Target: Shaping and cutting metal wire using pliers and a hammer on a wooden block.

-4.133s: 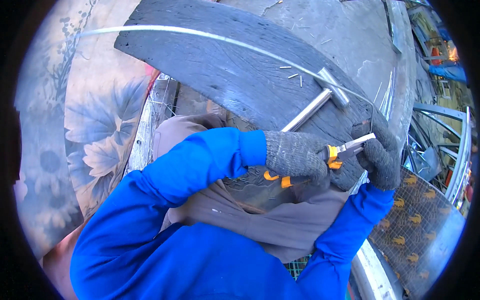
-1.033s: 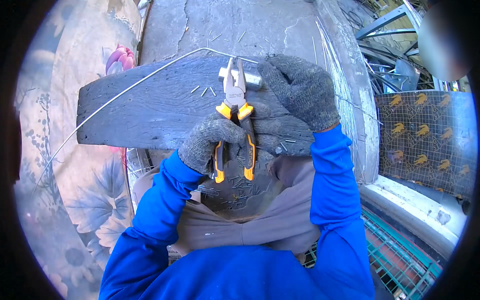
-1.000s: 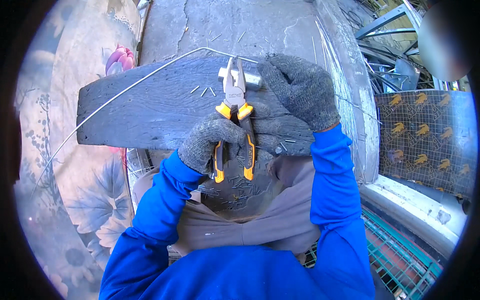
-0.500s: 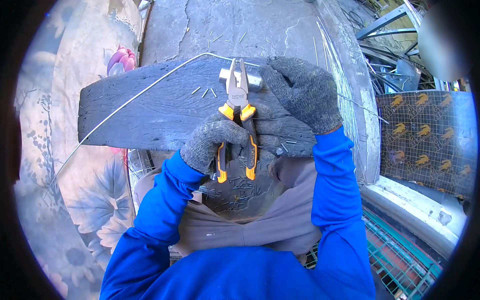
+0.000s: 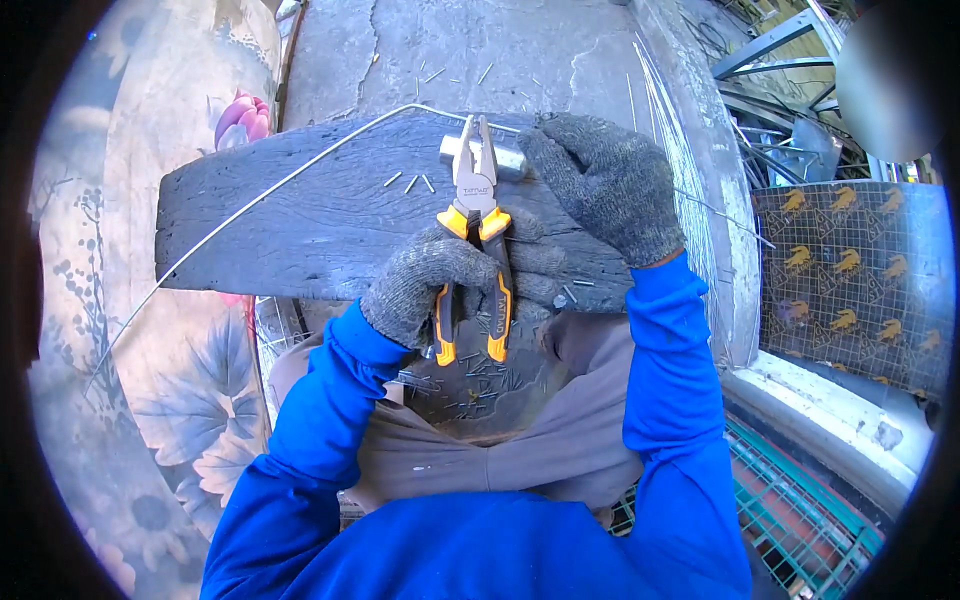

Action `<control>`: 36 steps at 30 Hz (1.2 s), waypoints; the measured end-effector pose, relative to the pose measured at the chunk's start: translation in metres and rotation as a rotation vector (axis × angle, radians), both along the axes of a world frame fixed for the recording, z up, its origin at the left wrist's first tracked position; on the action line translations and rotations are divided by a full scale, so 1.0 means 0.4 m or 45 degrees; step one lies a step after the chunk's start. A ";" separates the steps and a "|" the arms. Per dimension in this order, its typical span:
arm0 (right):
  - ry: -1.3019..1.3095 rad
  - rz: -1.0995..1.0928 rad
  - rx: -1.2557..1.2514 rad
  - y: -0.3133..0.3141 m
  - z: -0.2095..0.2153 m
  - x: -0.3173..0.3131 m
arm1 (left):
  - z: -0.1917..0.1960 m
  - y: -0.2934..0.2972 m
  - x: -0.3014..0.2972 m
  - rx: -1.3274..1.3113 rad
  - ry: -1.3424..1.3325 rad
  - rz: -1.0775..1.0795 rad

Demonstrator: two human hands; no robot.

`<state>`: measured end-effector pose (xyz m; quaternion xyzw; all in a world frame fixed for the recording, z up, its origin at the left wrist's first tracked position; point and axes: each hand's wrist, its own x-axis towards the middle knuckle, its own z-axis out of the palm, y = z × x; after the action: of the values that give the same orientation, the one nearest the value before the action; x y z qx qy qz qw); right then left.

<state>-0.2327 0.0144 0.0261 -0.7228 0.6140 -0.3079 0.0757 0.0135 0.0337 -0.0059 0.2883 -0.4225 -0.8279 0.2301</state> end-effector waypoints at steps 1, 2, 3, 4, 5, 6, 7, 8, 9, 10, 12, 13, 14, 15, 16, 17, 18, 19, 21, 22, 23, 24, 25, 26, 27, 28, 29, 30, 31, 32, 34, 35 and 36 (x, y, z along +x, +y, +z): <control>-0.008 -0.010 0.021 0.000 0.000 0.001 | 0.005 0.004 0.001 -0.052 -0.039 0.060; -0.009 -0.010 0.021 0.000 0.002 0.003 | 0.004 0.003 0.002 -0.052 -0.039 0.060; -0.010 -0.011 0.034 0.000 0.004 0.005 | 0.002 0.002 0.003 -0.100 -0.023 0.052; -0.010 -0.013 0.046 0.000 0.005 0.006 | 0.000 0.001 0.003 -0.147 -0.006 0.044; -0.010 -0.012 0.047 0.000 0.005 0.005 | 0.001 0.001 0.003 -0.147 -0.006 0.044; -0.005 -0.012 0.051 0.000 0.005 0.005 | 0.006 0.000 0.003 -0.062 -0.022 0.044; 0.000 -0.011 0.056 0.000 0.004 0.004 | 0.012 -0.001 0.002 0.023 -0.037 0.044; -0.001 -0.011 0.056 0.000 0.003 0.004 | 0.021 -0.004 -0.001 0.024 -0.038 0.043; 0.004 -0.007 0.038 0.000 0.002 0.001 | 0.031 -0.009 -0.008 0.156 -0.011 0.047; 0.008 -0.002 0.021 0.000 0.000 -0.001 | 0.035 -0.012 -0.012 0.289 0.017 0.049; -0.002 0.006 0.017 0.000 -0.001 -0.002 | 0.020 -0.002 -0.005 0.033 -0.017 0.066; -0.013 0.016 0.011 -0.001 -0.001 -0.002 | 0.014 0.001 -0.002 -0.224 -0.051 0.084; -0.013 0.015 0.011 -0.001 -0.003 -0.003 | 0.011 0.002 -0.002 -0.224 -0.052 0.084; -0.028 0.008 0.026 -0.001 -0.005 -0.004 | 0.008 0.002 -0.003 -0.187 -0.048 0.082; -0.043 0.001 0.041 -0.001 -0.006 -0.005 | 0.008 0.003 -0.004 -0.151 -0.044 0.081; -0.043 0.001 0.041 0.000 -0.002 -0.003 | 0.010 0.003 -0.004 -0.151 -0.044 0.080; -0.038 -0.002 0.051 0.000 0.004 -0.001 | 0.013 0.002 -0.004 -0.162 -0.059 0.078; -0.034 -0.004 0.061 0.001 0.007 0.000 | 0.014 0.002 -0.005 -0.173 -0.074 0.076; -0.022 0.001 0.040 0.001 -0.001 -0.003 | 0.009 0.002 -0.006 -0.204 -0.053 0.079; -0.011 0.007 0.019 0.001 -0.004 -0.005 | 0.007 0.003 -0.006 -0.234 -0.033 0.083; -0.011 0.007 0.019 0.001 -0.006 -0.007 | 0.008 0.004 -0.006 -0.234 -0.034 0.083; -0.020 0.004 0.028 0.001 -0.007 -0.008 | 0.011 0.005 -0.006 -0.201 -0.055 0.089; -0.029 0.000 0.037 0.000 -0.008 -0.009 | 0.012 0.006 -0.006 -0.167 -0.075 0.095; -0.030 0.001 0.037 0.000 -0.007 -0.008 | 0.009 0.006 -0.005 -0.167 -0.076 0.096; -0.024 0.000 0.043 0.000 -0.005 -0.008 | 0.004 0.005 -0.005 -0.146 -0.045 0.076; -0.018 -0.002 0.049 0.001 -0.003 -0.009 | 0.005 0.003 -0.006 -0.124 -0.014 0.057; -0.016 -0.003 0.049 0.002 -0.001 -0.010 | 0.012 0.002 -0.009 -0.124 -0.013 0.056; -0.032 0.000 0.060 0.002 -0.002 -0.009 | 0.031 -0.002 -0.014 0.049 -0.037 0.063; -0.048 0.002 0.071 0.002 -0.003 -0.009 | 0.041 -0.005 -0.017 0.222 -0.060 0.070; -0.050 0.003 0.072 0.003 -0.005 -0.008 | 0.028 -0.007 -0.018 0.223 -0.062 0.070; -0.013 0.021 0.038 0.001 -0.002 -0.006 | 0.013 -0.018 -0.022 0.392 0.029 -0.029; -0.014 0.022 0.036 0.000 0.001 -0.004 | 0.018 -0.015 -0.020 0.390 0.028 -0.028; -0.015 0.043 0.022 0.001 0.003 -0.005 | 0.049 -0.015 -0.025 0.434 0.053 -0.024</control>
<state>-0.2349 0.0147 0.0271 -0.7307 0.6038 -0.3055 0.0907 0.0034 0.0276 0.0135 0.3020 -0.2736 -0.8955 0.1788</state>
